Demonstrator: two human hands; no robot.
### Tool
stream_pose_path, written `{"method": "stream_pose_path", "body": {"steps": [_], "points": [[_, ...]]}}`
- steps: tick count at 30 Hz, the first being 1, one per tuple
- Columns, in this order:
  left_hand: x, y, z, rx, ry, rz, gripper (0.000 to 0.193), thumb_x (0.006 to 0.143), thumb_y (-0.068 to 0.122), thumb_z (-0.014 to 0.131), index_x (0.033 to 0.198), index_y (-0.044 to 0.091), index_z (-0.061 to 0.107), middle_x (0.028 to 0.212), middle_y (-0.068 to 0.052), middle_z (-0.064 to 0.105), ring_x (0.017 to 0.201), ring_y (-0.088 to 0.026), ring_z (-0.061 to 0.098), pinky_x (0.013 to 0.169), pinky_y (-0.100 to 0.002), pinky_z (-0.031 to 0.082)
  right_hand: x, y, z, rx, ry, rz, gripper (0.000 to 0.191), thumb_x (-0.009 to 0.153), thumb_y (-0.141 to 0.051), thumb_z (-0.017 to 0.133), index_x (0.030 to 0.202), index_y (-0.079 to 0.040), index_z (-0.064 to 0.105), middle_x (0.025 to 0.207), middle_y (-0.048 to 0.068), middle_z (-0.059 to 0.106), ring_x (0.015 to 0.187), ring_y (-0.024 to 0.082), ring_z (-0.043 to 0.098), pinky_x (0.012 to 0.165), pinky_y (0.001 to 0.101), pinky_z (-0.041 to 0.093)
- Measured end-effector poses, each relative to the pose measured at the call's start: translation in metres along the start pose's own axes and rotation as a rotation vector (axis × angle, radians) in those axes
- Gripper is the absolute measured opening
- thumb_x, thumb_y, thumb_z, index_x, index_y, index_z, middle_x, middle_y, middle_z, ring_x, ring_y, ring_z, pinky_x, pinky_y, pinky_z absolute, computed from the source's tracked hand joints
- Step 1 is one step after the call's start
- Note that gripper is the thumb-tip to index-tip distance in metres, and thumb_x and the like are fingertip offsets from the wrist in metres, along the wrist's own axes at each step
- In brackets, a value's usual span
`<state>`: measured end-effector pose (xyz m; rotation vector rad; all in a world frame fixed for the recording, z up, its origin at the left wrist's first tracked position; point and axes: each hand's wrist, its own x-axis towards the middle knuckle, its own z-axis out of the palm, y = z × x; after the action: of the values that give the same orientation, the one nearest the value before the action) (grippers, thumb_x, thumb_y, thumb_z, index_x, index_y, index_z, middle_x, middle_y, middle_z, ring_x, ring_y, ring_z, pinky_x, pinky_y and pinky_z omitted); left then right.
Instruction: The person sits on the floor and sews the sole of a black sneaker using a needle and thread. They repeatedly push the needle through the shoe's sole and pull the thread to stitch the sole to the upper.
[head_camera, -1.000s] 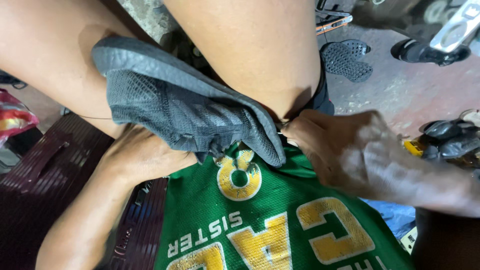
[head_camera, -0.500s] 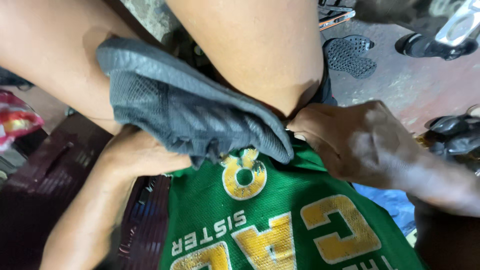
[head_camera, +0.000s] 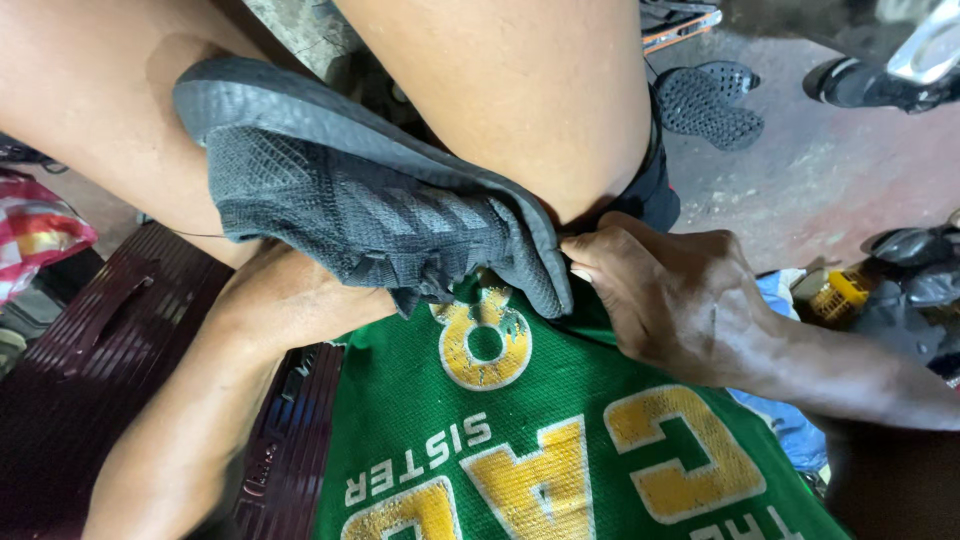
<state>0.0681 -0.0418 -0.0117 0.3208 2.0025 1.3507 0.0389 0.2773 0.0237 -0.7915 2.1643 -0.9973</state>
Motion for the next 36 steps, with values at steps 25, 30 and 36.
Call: {"method": "stream_pose_path", "body": {"steps": [25, 30, 36], "points": [[-0.005, -0.018, -0.001, 0.048, 0.021, 0.064, 0.029, 0.085, 0.016, 0.072, 0.111, 0.003, 0.070, 0.110, -0.013, 0.072, 0.103, -0.031, 0.069, 0.089, -0.043, 0.054, 0.024, -0.018, -0.021, -0.203, 0.022, -0.071, 0.013, 0.100, -0.010, 0.053, 0.109, -0.001, 0.056, 0.091, 0.016, 0.068, 0.065, 0.024, 0.063, 0.053, 0.0386, 0.052], [-0.003, -0.010, -0.005, 0.247, -0.041, -0.026, 0.026, 0.080, 0.016, 0.073, 0.104, 0.005, 0.072, 0.104, -0.013, 0.073, 0.099, -0.032, 0.068, 0.087, -0.046, 0.052, 0.026, -0.009, -0.029, -0.223, -0.024, -0.160, 0.011, 0.097, -0.006, 0.054, 0.105, -0.001, 0.060, 0.092, 0.017, 0.068, 0.076, 0.029, 0.069, 0.063, 0.0408, 0.055], [-0.004, -0.018, -0.006, 0.181, -0.026, 0.097, 0.024, 0.082, 0.015, 0.071, 0.104, 0.004, 0.072, 0.106, -0.011, 0.072, 0.101, -0.030, 0.068, 0.088, -0.043, 0.051, 0.028, 0.008, -0.037, -0.266, -0.087, -0.189, 0.021, 0.090, -0.026, 0.068, 0.096, -0.006, 0.064, 0.089, 0.012, 0.068, 0.076, 0.028, 0.069, 0.062, 0.0417, 0.054]]}}
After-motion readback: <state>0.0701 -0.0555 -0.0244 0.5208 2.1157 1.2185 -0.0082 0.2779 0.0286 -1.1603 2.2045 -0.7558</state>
